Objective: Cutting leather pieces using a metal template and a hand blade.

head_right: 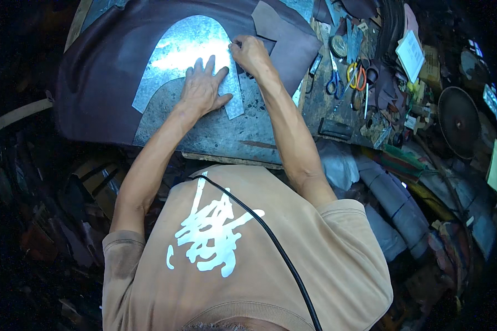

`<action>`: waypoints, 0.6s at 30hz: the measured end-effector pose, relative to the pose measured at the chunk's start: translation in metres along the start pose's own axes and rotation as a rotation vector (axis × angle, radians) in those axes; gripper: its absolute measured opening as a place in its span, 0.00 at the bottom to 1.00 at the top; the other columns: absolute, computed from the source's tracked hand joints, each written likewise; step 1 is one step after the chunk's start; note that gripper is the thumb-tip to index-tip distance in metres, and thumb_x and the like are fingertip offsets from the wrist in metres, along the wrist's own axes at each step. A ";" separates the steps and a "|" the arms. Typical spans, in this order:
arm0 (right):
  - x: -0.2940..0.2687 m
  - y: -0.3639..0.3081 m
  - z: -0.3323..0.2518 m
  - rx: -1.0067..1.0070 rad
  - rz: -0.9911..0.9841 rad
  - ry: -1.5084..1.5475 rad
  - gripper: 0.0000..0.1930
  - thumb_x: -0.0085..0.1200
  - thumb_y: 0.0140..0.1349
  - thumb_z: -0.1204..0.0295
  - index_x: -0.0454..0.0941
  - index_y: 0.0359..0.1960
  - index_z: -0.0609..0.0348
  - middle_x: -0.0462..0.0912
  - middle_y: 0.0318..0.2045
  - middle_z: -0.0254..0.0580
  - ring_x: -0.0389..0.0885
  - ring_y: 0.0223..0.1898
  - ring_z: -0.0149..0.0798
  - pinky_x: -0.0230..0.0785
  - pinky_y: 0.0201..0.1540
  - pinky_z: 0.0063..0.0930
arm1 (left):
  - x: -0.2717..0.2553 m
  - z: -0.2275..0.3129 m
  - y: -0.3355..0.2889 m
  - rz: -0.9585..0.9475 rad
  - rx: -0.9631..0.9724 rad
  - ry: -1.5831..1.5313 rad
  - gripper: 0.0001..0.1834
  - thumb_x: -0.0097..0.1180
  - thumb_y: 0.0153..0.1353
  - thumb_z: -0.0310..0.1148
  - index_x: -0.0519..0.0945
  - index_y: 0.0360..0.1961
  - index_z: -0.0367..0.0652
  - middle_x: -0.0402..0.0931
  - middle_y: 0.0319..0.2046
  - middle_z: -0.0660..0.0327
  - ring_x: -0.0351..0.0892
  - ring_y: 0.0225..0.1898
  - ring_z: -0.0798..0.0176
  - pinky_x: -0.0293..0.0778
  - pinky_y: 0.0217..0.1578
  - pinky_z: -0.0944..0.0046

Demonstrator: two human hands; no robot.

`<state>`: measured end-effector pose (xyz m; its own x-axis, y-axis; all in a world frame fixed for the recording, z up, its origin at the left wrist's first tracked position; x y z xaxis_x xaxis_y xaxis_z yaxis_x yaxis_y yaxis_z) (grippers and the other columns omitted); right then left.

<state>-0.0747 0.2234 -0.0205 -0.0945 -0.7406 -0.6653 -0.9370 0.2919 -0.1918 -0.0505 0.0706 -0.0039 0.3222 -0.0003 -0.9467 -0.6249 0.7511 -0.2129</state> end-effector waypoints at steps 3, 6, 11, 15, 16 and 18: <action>0.004 -0.002 0.004 0.044 0.029 0.055 0.18 0.54 0.57 0.65 0.81 0.41 0.69 0.82 0.35 0.67 0.82 0.41 0.62 0.73 0.45 0.42 | 0.002 0.003 0.002 -0.038 -0.031 -0.015 0.35 0.65 0.50 0.53 0.72 0.59 0.54 0.56 0.64 0.43 0.56 0.63 0.33 0.62 0.56 0.37; 0.002 -0.021 0.004 0.106 0.035 0.114 0.18 0.55 0.57 0.65 0.81 0.42 0.68 0.82 0.36 0.67 0.82 0.41 0.62 0.73 0.46 0.42 | 0.005 0.004 0.002 -0.027 -0.035 -0.033 0.35 0.65 0.50 0.52 0.72 0.59 0.54 0.56 0.63 0.43 0.55 0.63 0.31 0.62 0.56 0.36; 0.002 -0.064 0.006 0.167 0.043 0.091 0.17 0.54 0.58 0.65 0.81 0.42 0.68 0.82 0.36 0.67 0.82 0.41 0.62 0.73 0.46 0.43 | 0.008 0.003 0.004 0.037 -0.029 -0.051 0.35 0.66 0.49 0.52 0.72 0.59 0.55 0.58 0.62 0.44 0.56 0.61 0.30 0.63 0.54 0.36; 0.003 -0.107 0.005 0.213 0.034 0.097 0.15 0.54 0.60 0.67 0.81 0.41 0.68 0.82 0.35 0.66 0.82 0.39 0.62 0.73 0.43 0.44 | 0.008 0.004 0.005 0.020 -0.024 -0.027 0.34 0.66 0.49 0.52 0.73 0.58 0.56 0.60 0.60 0.43 0.58 0.59 0.30 0.65 0.50 0.37; 0.003 -0.118 0.004 0.241 0.033 0.109 0.15 0.54 0.60 0.67 0.81 0.41 0.68 0.82 0.34 0.66 0.82 0.39 0.62 0.73 0.43 0.43 | 0.008 0.004 0.005 0.017 -0.018 -0.028 0.34 0.66 0.49 0.52 0.73 0.58 0.56 0.60 0.60 0.43 0.58 0.59 0.30 0.65 0.50 0.37; 0.003 -0.137 0.002 0.241 0.055 0.101 0.14 0.55 0.61 0.68 0.81 0.40 0.67 0.82 0.33 0.64 0.83 0.38 0.61 0.72 0.42 0.43 | 0.007 0.004 0.006 0.019 -0.020 -0.026 0.34 0.67 0.49 0.52 0.73 0.57 0.55 0.61 0.59 0.43 0.61 0.57 0.31 0.68 0.48 0.36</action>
<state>0.0536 0.1822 0.0020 -0.1878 -0.7728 -0.6062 -0.8236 0.4602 -0.3316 -0.0493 0.0776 -0.0112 0.3278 0.0313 -0.9442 -0.6449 0.7378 -0.1994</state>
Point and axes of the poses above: each hand's wrist, its own y-axis towards the middle knuckle, its own x-axis out of the palm, z = x × y, the point moved 6 cm from there along y, towards the middle knuckle
